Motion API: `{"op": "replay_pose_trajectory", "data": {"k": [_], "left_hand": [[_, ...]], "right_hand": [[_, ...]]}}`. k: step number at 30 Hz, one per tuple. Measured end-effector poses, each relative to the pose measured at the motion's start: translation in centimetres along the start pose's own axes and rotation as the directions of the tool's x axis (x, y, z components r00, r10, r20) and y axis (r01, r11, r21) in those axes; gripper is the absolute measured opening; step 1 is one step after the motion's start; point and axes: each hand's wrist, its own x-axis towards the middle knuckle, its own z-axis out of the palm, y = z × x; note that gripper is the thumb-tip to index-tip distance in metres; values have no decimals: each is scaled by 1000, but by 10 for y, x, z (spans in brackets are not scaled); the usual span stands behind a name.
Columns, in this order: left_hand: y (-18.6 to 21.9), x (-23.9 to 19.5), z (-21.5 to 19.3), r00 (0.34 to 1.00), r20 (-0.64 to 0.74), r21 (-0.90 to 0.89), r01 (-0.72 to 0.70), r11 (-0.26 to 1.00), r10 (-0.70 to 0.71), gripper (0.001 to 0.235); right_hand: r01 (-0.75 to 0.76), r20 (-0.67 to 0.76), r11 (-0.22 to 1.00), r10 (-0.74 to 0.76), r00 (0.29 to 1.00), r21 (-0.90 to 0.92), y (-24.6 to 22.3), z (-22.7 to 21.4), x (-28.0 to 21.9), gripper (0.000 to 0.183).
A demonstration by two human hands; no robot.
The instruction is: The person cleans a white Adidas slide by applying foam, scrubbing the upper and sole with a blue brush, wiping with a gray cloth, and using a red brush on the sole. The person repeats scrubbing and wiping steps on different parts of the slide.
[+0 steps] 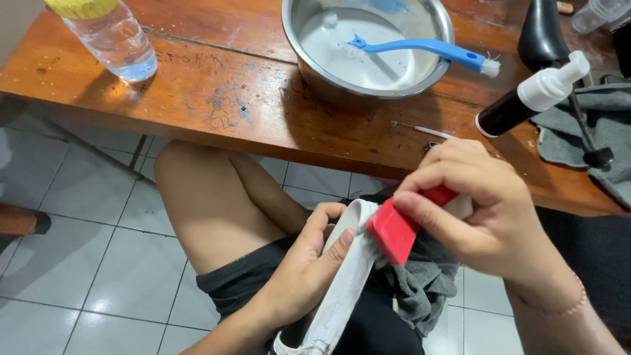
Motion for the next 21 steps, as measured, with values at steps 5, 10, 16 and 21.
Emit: {"op": "replay_pose_trajectory", "data": {"k": [5, 10, 16, 21], "left_hand": [[8, -11, 0, 999, 43, 56, -29, 998, 27, 55], [6, -8, 2, 997, 46, 32, -71, 997, 69, 51], [1, -8, 2, 990, 62, 22, -128, 992, 126, 51], [4, -11, -1, 995, 57, 22, -79, 997, 77, 54]], "right_hand": [[-116, -57, 978, 108, 993, -176, 23, -8, -3, 9], [-118, 6, 993, 118, 993, -13, 10, 0, 1, 12], [-73, -59, 997, 74, 996, 12, -5, 4, -8, 11], [-15, -55, 988, 7, 998, -151, 15, 0, -2, 10]]}}
